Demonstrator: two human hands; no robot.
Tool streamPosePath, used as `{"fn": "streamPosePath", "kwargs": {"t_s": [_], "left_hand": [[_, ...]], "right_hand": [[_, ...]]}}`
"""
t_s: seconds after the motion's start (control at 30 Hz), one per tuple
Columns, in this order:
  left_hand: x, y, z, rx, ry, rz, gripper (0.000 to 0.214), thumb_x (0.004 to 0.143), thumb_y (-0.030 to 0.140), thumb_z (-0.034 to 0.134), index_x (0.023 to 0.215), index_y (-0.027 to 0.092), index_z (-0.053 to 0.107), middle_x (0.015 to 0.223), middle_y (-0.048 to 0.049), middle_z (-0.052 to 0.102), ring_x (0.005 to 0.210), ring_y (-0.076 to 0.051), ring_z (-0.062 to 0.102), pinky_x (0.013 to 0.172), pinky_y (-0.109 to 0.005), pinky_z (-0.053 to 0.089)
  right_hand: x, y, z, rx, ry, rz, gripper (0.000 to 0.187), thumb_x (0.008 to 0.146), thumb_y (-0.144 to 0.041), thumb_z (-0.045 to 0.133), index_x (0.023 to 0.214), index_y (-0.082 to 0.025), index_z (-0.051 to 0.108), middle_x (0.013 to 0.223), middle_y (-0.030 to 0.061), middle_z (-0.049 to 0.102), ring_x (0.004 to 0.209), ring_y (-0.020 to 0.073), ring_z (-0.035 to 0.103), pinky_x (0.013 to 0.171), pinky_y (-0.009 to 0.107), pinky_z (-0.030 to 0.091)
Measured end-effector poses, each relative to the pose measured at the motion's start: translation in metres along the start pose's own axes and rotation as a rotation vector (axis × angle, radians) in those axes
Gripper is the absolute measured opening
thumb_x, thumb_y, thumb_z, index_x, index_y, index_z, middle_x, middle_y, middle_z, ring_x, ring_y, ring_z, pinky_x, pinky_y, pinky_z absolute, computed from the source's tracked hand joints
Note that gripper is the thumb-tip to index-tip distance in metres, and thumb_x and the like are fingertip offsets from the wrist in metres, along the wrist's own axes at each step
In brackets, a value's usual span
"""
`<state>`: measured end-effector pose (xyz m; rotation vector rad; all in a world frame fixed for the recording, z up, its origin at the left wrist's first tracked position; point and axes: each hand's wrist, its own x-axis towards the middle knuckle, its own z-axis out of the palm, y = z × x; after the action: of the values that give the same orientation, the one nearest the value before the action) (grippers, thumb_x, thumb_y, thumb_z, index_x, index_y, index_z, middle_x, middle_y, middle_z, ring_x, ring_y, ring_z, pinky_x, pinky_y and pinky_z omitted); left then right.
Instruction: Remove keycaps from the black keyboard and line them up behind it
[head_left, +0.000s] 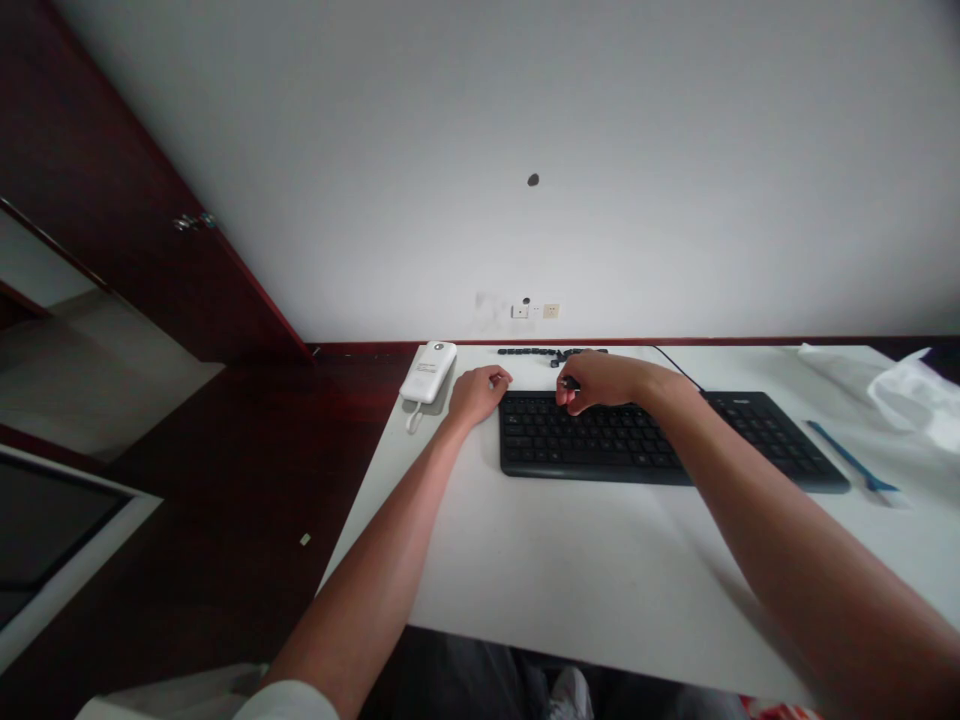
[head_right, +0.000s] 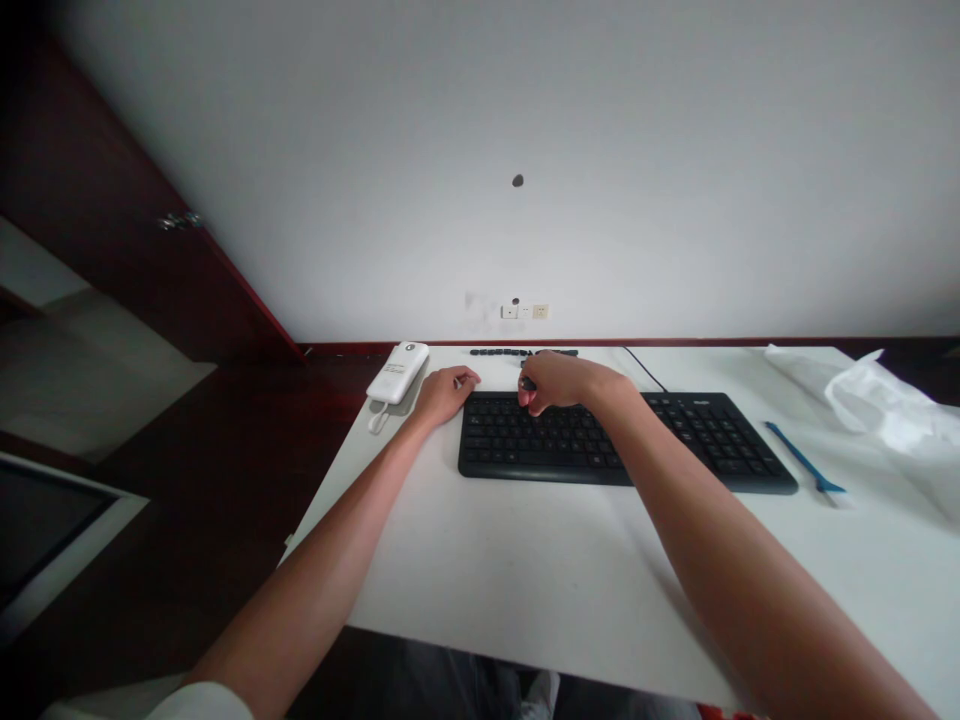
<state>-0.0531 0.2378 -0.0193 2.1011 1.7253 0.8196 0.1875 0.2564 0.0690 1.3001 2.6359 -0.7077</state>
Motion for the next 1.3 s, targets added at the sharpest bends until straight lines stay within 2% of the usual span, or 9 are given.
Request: {"fn": "streamPosePath", "kwargs": {"t_s": [0.2,0.77,0.87,0.97,1.07,1.13,1.23,1.3], "left_hand": [[0.0,-0.001,0.0,0.006,-0.01,0.005,0.022,0.093,0.025,0.059,0.099,0.025,0.08,0.095,-0.0026,0.079,0.087,-0.02,0.069,0.081,-0.028,0.048],[0.001,0.0,0.0,0.017,-0.011,0.005,0.021,0.094,0.025,0.058,0.097,0.026,0.079,0.094,-0.0016,0.078,0.085,-0.02,0.069,0.08,-0.028,0.048],[0.001,-0.001,0.001,0.014,-0.007,0.012,0.021,0.094,0.025,0.058,0.097,0.026,0.079,0.094,-0.0017,0.079,0.085,-0.02,0.069,0.08,-0.028,0.048],[0.001,-0.001,0.001,0.006,-0.002,0.022,0.021,0.094,0.024,0.058,0.097,0.026,0.079,0.094,-0.0015,0.079,0.085,-0.02,0.069,0.079,-0.027,0.048],[0.001,-0.001,0.001,0.005,0.002,0.021,0.021,0.094,0.024,0.059,0.098,0.026,0.079,0.095,-0.0011,0.079,0.085,-0.019,0.069,0.078,-0.027,0.047],[0.001,0.0,0.001,0.008,-0.002,0.006,0.02,0.094,0.024,0.059,0.098,0.026,0.079,0.097,-0.0012,0.079,0.086,-0.019,0.069,0.079,-0.027,0.048],[0.0,0.0,0.0,0.005,-0.012,-0.004,0.021,0.093,0.023,0.059,0.098,0.026,0.079,0.097,-0.0013,0.079,0.087,-0.019,0.069,0.079,-0.027,0.048],[0.0,0.0,0.0,0.0,-0.011,0.002,0.021,0.093,0.023,0.059,0.098,0.026,0.079,0.097,-0.0013,0.079,0.087,-0.019,0.069,0.079,-0.027,0.048]], "right_hand": [[0.005,-0.001,0.005,-0.021,0.011,0.002,0.016,0.067,-0.012,0.077,0.08,-0.021,0.078,0.078,0.0031,0.076,0.081,0.0256,0.071,0.076,0.034,0.049],[0.006,-0.002,0.007,-0.046,0.012,-0.003,0.021,0.065,-0.009,0.078,0.082,-0.021,0.078,0.079,0.003,0.076,0.081,0.0252,0.07,0.075,0.034,0.049],[0.0,-0.004,0.0,-0.036,0.039,0.021,0.021,0.066,-0.015,0.08,0.087,-0.022,0.079,0.081,0.0038,0.076,0.082,0.0251,0.069,0.073,0.033,0.047],[-0.006,-0.009,-0.006,0.015,0.178,0.007,0.015,0.075,-0.034,0.079,0.085,-0.023,0.077,0.078,0.0041,0.073,0.075,0.0226,0.065,0.068,0.033,0.044],[-0.009,-0.014,-0.008,0.23,0.355,-0.034,0.04,0.08,-0.059,0.074,0.072,-0.02,0.067,0.064,0.0011,0.059,0.061,0.016,0.052,0.059,0.031,0.037],[-0.007,-0.016,-0.003,0.498,0.38,-0.088,0.055,0.08,-0.069,0.069,0.062,-0.02,0.052,0.055,-0.0025,0.043,0.053,0.0114,0.038,0.051,0.029,0.029],[-0.001,-0.017,0.012,0.967,0.379,-0.211,0.063,0.085,-0.069,0.066,0.059,-0.023,0.031,0.052,-0.0071,0.025,0.048,0.0078,0.021,0.045,0.027,0.016],[0.003,-0.015,0.023,1.177,0.405,-0.265,0.063,0.086,-0.063,0.067,0.059,-0.024,0.026,0.052,-0.0087,0.019,0.046,0.007,0.015,0.044,0.026,0.011]]}}
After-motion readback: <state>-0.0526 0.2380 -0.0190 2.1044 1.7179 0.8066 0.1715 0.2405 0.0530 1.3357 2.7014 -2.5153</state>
